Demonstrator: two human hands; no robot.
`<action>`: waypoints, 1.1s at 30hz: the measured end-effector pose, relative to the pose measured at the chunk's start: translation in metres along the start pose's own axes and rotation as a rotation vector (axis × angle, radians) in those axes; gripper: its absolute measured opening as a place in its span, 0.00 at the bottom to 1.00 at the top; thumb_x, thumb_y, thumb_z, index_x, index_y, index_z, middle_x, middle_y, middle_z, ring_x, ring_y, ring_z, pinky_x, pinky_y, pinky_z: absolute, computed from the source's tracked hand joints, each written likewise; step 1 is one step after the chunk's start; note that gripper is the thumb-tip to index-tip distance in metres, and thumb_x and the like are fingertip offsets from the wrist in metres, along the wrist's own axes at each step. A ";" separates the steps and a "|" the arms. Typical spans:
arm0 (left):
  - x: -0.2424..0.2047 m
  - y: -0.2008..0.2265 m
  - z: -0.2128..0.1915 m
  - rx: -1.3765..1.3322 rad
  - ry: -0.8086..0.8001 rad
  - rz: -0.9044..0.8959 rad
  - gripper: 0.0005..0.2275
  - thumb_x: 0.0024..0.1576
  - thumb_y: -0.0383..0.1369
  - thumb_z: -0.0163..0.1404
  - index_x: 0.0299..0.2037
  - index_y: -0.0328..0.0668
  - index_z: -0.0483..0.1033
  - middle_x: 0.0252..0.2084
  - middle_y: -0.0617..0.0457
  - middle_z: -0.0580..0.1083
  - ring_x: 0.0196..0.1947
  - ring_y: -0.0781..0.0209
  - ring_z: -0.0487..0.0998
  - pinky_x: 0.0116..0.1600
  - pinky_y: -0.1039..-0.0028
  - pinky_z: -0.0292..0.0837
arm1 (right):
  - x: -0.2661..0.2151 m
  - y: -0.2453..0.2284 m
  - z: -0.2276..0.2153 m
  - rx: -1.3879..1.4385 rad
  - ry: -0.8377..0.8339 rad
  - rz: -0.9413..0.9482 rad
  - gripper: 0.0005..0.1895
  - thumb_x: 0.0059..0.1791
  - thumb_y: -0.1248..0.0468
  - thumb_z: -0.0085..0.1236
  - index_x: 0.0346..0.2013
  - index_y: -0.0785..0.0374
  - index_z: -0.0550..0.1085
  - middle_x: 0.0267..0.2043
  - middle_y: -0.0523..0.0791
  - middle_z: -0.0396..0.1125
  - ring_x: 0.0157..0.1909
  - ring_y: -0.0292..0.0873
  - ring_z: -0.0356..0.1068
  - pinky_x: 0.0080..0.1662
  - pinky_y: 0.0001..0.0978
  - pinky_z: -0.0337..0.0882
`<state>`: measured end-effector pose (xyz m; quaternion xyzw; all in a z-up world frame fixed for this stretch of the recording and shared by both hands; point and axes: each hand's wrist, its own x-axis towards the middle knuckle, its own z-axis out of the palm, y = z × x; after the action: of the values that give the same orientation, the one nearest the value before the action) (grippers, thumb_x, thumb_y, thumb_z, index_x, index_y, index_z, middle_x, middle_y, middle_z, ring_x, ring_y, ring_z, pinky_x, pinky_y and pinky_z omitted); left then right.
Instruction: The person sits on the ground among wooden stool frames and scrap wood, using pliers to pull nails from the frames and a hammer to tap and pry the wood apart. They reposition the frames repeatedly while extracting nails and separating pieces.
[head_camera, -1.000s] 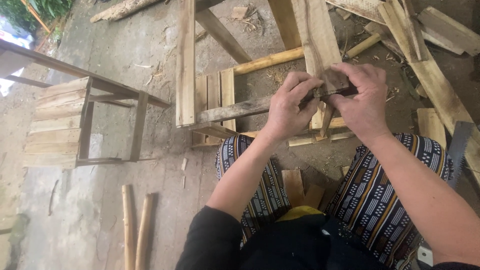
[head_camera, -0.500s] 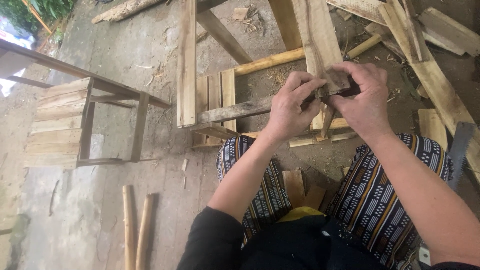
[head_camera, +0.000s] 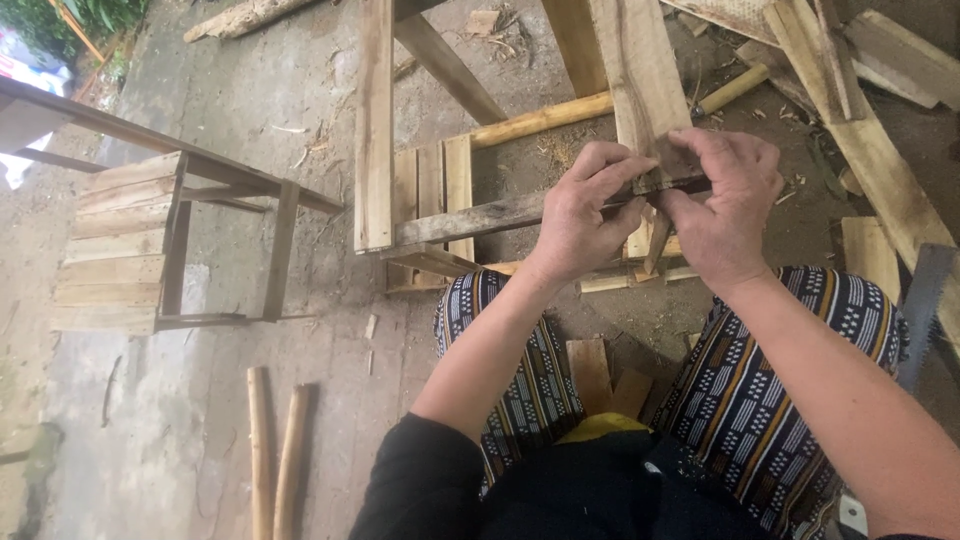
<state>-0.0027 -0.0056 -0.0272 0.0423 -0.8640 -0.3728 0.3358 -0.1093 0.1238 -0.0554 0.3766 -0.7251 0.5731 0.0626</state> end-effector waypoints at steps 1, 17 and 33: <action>0.001 -0.002 0.001 0.001 0.001 0.001 0.19 0.51 0.26 0.58 0.53 0.55 0.79 0.47 0.57 0.73 0.43 0.51 0.81 0.48 0.68 0.79 | 0.002 0.007 0.000 0.001 0.000 -0.002 0.29 0.41 0.73 0.66 0.56 0.54 0.76 0.47 0.43 0.61 0.57 0.50 0.55 0.59 0.47 0.49; -0.006 0.006 0.005 0.615 -0.159 -0.333 0.26 0.51 0.46 0.50 0.57 0.44 0.65 0.47 0.41 0.75 0.60 0.37 0.73 0.70 0.34 0.46 | 0.008 0.016 -0.016 0.067 -0.189 -0.288 0.21 0.44 0.75 0.64 0.51 0.58 0.78 0.55 0.51 0.59 0.61 0.54 0.54 0.65 0.49 0.47; 0.032 0.000 -0.028 0.515 -0.593 -0.471 0.21 0.53 0.60 0.42 0.38 0.54 0.72 0.39 0.50 0.78 0.50 0.43 0.79 0.51 0.51 0.71 | 0.010 0.013 -0.024 0.158 -0.294 -0.119 0.24 0.42 0.70 0.64 0.52 0.53 0.77 0.56 0.46 0.53 0.61 0.51 0.53 0.65 0.47 0.48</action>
<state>-0.0098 -0.0336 0.0043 0.2110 -0.9542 -0.2079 -0.0413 -0.1329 0.1406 -0.0521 0.5025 -0.6556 0.5622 -0.0400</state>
